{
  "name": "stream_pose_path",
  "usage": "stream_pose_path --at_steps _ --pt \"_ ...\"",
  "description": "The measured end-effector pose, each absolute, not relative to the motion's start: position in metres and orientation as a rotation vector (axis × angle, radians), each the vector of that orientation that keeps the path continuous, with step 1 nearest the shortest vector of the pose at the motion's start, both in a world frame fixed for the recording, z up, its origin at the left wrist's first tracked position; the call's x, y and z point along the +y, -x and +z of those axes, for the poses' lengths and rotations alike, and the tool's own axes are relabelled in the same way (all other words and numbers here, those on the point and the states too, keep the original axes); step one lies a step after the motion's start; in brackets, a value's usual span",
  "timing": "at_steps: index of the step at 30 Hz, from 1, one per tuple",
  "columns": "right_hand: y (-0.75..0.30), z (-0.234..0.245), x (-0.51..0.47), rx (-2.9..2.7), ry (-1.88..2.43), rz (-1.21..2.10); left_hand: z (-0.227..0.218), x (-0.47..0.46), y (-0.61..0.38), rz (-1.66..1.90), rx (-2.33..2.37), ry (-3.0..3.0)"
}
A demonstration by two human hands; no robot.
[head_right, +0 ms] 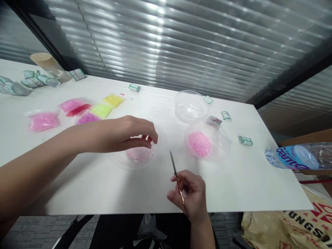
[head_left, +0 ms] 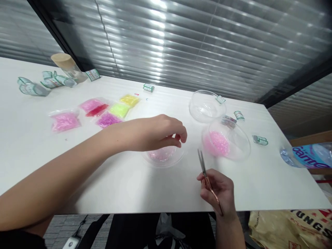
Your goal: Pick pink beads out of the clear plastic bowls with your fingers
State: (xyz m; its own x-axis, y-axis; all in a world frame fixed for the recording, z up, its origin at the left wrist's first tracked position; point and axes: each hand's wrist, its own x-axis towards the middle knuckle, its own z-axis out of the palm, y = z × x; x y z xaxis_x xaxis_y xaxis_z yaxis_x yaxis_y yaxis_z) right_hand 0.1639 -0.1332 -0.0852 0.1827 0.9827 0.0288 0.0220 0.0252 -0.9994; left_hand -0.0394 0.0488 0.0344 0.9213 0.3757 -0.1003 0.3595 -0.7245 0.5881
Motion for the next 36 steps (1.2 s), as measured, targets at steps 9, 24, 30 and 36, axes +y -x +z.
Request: stream_pose_path --at_steps 9,24,30,36 --pt "-0.162 -0.079 -0.129 -1.233 1.267 1.071 0.022 0.033 0.024 0.231 0.339 -2.612" --pt "-0.159 -0.078 -0.127 -1.239 1.302 1.047 0.015 0.020 0.018 0.176 0.203 -2.774" --pt "-0.158 -0.077 -0.126 -1.236 1.287 1.037 0.014 0.018 0.018 0.182 0.176 -2.761" --pt "-0.157 -0.077 -0.127 -1.210 1.282 1.039 0.012 0.015 0.017 0.258 0.166 -2.785"
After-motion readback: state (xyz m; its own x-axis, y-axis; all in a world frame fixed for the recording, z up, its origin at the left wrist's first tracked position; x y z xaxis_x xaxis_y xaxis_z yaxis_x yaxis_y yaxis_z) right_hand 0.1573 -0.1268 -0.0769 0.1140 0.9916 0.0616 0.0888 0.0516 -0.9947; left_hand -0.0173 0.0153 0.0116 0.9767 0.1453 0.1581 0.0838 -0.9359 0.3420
